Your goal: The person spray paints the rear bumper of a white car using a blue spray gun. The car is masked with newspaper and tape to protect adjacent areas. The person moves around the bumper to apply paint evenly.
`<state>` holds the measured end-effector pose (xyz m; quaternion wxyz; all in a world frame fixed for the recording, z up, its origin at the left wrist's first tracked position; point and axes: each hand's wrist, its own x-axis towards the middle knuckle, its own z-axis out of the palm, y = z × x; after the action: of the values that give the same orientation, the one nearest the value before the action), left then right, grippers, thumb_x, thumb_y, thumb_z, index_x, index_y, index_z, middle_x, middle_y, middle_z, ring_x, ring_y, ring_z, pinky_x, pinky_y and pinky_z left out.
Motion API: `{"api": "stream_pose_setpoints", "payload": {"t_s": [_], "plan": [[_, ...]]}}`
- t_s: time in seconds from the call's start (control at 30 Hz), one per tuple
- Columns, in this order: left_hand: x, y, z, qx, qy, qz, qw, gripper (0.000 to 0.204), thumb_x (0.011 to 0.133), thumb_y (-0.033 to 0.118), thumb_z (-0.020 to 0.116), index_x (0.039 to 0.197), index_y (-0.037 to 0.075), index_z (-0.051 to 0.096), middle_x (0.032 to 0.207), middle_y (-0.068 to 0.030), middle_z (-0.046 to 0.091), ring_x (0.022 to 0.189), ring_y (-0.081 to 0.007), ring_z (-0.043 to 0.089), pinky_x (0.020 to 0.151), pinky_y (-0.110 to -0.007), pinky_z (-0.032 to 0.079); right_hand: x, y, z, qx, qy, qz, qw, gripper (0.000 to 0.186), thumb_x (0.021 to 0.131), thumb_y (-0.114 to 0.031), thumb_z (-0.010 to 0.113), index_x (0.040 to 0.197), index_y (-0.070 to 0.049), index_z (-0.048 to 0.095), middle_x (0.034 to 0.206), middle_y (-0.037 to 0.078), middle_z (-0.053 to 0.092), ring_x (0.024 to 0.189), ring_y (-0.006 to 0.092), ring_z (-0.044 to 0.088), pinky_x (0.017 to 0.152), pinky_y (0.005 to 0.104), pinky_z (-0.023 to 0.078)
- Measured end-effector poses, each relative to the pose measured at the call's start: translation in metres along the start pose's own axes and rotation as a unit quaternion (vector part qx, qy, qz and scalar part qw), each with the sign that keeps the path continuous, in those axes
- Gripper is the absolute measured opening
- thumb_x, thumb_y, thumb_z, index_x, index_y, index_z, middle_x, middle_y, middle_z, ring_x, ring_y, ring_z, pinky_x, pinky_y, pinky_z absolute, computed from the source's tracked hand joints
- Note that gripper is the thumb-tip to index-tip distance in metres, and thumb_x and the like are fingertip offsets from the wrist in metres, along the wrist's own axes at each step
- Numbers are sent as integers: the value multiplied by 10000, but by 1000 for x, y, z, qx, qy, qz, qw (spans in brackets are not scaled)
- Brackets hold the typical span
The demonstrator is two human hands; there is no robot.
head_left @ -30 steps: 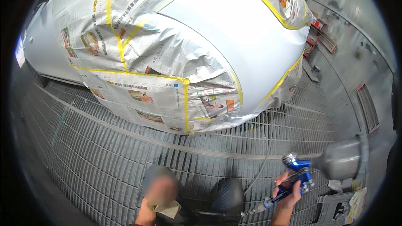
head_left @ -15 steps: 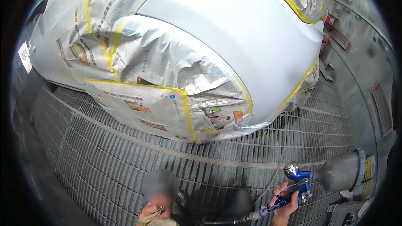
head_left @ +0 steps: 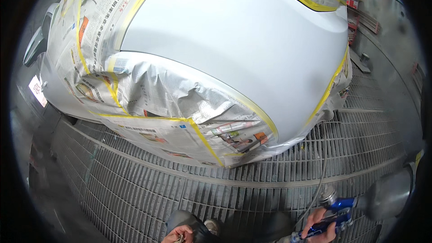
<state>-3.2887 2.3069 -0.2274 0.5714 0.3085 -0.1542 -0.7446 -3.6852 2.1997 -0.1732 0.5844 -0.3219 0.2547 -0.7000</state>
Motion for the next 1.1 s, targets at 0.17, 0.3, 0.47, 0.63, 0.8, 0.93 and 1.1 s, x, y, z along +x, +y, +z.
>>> {"api": "stream_pose_setpoints", "payload": {"t_s": [0.17,0.3,0.47,0.63,0.8,0.93,1.1], "plan": [[-2,-8,-6,-20,3,-5,1000,389,882,261,684,1133,-16,574,837,-107,619,710,-197,604,585,-298,477,26,-1,26,-33,64,15,997,569,836,-526,624,986,6,488,788,120,490,546,206,500,450,266,434],[-10,-21,-15,-46,-5,-8,999,440,846,278,723,1118,-35,576,774,-123,624,652,-210,604,549,-295,471,67,-19,53,25,15,-29,999,517,883,-445,642,1020,16,453,881,141,472,682,211,534,481,279,524],[-6,-22,-28,-94,-50,-12,994,446,786,225,750,1086,-62,587,675,-147,614,561,-228,599,505,-303,467,79,-15,75,47,-110,13,993,508,894,-417,635,1026,38,452,926,144,469,766,219,540,512,290,559],[-7,-11,-25,-100,-38,-43,993,444,782,231,746,1075,-63,588,689,-148,613,568,-221,593,509,-297,462,67,5,109,43,-96,-11,994,542,863,-444,653,992,58,494,915,149,508,732,223,556,508,272,550],[-3,3,-31,-79,-40,-56,995,448,806,259,732,1085,-58,582,717,-147,617,589,-212,594,523,-293,462,58,8,115,-13,-106,59,993,551,832,-466,676,979,42,518,887,145,524,689,227,574,524,284,532],[-3,14,-26,-57,-35,-55,996,452,826,281,721,1093,-54,577,740,-146,620,606,-205,594,533,-291,461,42,16,121,-100,-87,127,983,564,807,-479,704,1010,28,563,764,123,598,587,203,608,499,282,465],[16,27,-4,19,-13,-9,1000,459,850,308,708,1102,-50,572,768,-146,624,627,-196,595,547,-287,460,35,13,114,-91,-83,16,992,590,865,-494,601,929,88,524,769,209,589,432,256,583,385,292,466]]}}
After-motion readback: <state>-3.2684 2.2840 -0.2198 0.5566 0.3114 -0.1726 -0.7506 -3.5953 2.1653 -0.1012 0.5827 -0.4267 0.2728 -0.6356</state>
